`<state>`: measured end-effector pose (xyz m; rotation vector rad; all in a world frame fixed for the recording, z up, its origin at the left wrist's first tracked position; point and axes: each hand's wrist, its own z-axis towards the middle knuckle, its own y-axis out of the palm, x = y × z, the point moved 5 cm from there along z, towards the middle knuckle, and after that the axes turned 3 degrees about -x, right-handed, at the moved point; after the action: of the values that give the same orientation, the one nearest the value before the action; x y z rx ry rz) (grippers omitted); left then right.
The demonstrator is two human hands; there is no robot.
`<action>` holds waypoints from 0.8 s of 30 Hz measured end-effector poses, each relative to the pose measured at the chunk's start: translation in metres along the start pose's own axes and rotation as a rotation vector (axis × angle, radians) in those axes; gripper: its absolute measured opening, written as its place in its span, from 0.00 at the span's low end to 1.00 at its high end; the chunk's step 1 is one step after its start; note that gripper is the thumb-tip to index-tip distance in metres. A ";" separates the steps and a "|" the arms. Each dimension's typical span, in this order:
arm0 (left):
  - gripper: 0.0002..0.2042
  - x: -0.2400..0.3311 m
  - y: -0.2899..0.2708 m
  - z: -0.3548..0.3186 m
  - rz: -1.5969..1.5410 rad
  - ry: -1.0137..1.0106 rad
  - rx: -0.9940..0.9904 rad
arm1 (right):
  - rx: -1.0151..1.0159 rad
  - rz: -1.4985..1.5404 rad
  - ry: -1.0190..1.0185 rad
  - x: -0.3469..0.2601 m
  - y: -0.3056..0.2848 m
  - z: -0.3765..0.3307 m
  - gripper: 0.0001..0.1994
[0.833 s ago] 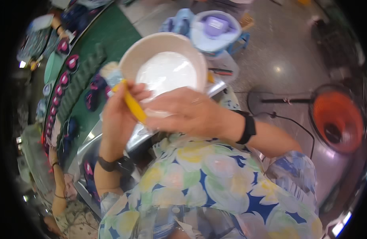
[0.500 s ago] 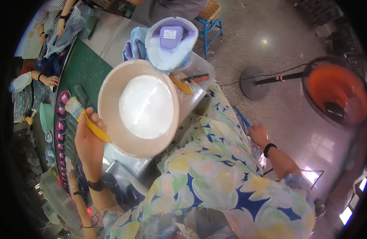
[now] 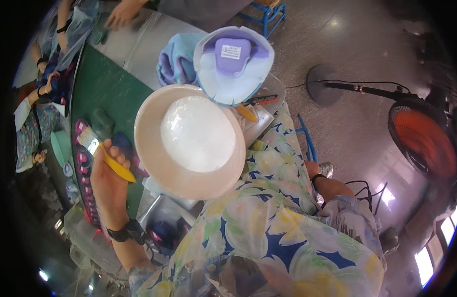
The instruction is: The recorder applies white glue to the inner heel and sole edges of blue sneakers using a yellow brush at a shoe manufacturing assembly line.
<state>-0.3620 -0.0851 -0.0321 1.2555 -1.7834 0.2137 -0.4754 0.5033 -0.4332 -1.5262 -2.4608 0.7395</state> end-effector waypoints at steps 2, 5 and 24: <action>0.16 0.009 0.008 -0.003 0.014 0.016 0.017 | -0.003 0.103 0.003 0.002 -0.001 -0.007 0.15; 0.16 0.016 -0.006 -0.015 0.015 0.009 0.053 | -0.108 0.146 -0.063 0.054 0.021 0.004 0.21; 0.20 -0.064 -0.003 -0.008 -0.103 -0.033 -0.022 | 0.008 0.016 -0.089 0.004 -0.004 0.024 0.17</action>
<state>-0.3510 -0.0399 -0.0763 1.3385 -1.7384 0.1150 -0.4895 0.4976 -0.4522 -1.5440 -2.5076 0.8370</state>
